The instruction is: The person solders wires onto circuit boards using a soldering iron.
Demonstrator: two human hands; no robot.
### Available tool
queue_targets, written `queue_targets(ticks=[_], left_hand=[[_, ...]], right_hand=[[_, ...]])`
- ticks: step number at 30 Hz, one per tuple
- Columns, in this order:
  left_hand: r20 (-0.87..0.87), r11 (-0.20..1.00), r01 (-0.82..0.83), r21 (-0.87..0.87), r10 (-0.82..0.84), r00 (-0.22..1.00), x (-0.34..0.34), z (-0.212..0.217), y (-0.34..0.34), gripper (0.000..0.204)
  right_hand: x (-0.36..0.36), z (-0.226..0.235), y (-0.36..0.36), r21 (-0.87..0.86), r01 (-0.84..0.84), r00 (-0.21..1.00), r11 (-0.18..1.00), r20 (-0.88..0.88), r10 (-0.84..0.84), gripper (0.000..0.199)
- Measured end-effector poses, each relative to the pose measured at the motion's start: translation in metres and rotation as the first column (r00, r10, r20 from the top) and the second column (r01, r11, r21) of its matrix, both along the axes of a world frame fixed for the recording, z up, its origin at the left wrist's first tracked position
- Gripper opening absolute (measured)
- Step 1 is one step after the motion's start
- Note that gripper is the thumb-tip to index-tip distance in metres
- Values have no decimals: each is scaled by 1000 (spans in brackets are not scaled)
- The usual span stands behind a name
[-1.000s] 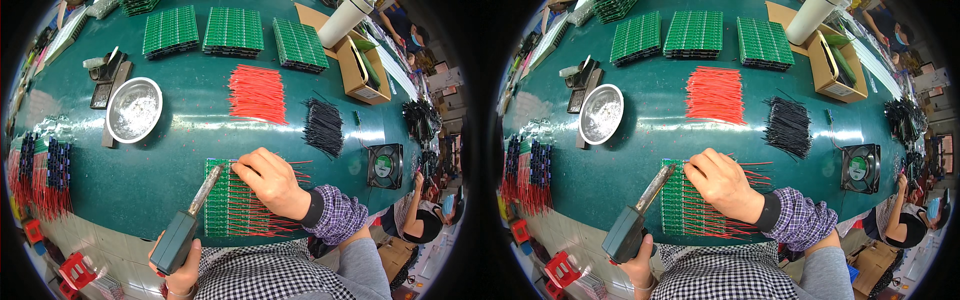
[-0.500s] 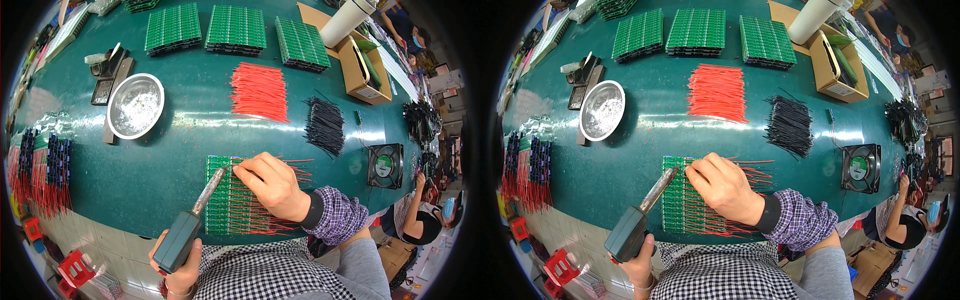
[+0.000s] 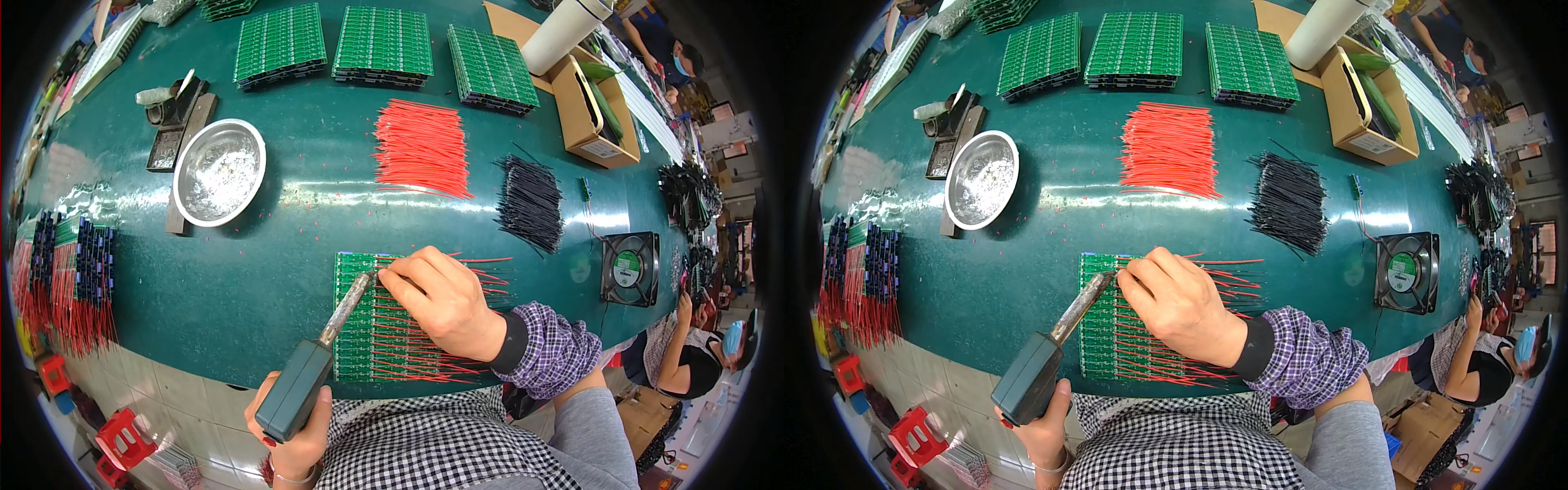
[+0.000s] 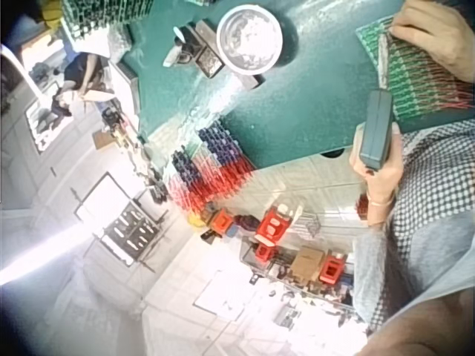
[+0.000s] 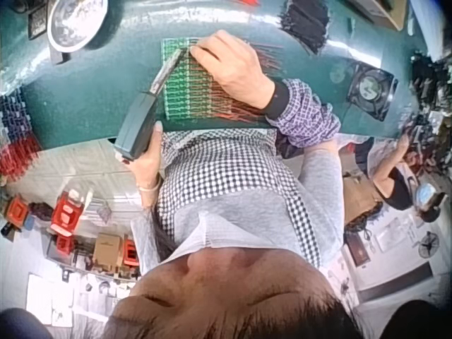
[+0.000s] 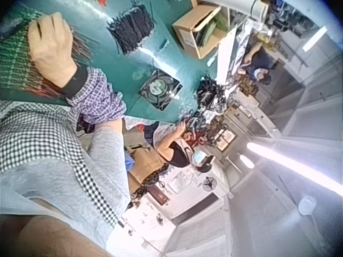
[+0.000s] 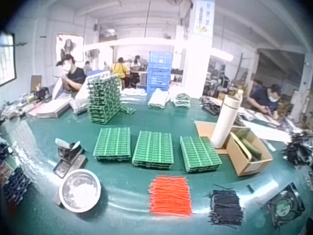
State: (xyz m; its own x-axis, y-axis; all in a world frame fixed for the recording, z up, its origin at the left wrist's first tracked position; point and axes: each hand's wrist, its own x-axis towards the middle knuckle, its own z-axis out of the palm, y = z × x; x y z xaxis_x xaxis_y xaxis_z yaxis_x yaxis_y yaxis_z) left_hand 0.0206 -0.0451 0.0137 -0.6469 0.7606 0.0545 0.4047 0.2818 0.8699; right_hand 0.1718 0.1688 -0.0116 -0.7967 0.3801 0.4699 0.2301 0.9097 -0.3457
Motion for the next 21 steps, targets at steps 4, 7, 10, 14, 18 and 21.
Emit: queue_targets(ticks=[4,7,10,14,18,21], left_hand=[[72,997,-64,-43,67,995,2,-1,-9,21],[122,983,-177,-52,182,976,5,-6,-20,27],[159,974,-213,-77,223,962,7,-5,-23,31],[101,976,-216,7,214,972,10,-10,-24,34],[151,976,-216,-18,216,965,10,-6,-23,37],[122,974,-225,-14,225,967,10,-7,-25,38]], right_hand=[[0,0,0,-7,-3,1000,1000,-3,3,35],[-1,0,0,5,-6,1000,1000,-4,6,34],[1,-1,-1,12,0,1000,1000,3,0,34],[0,0,-2,19,4,1000,1000,5,-4,33],[0,-1,-3,4,11,1000,1000,-13,-11,32],[3,5,-2,44,0,999,999,-33,2,30]])
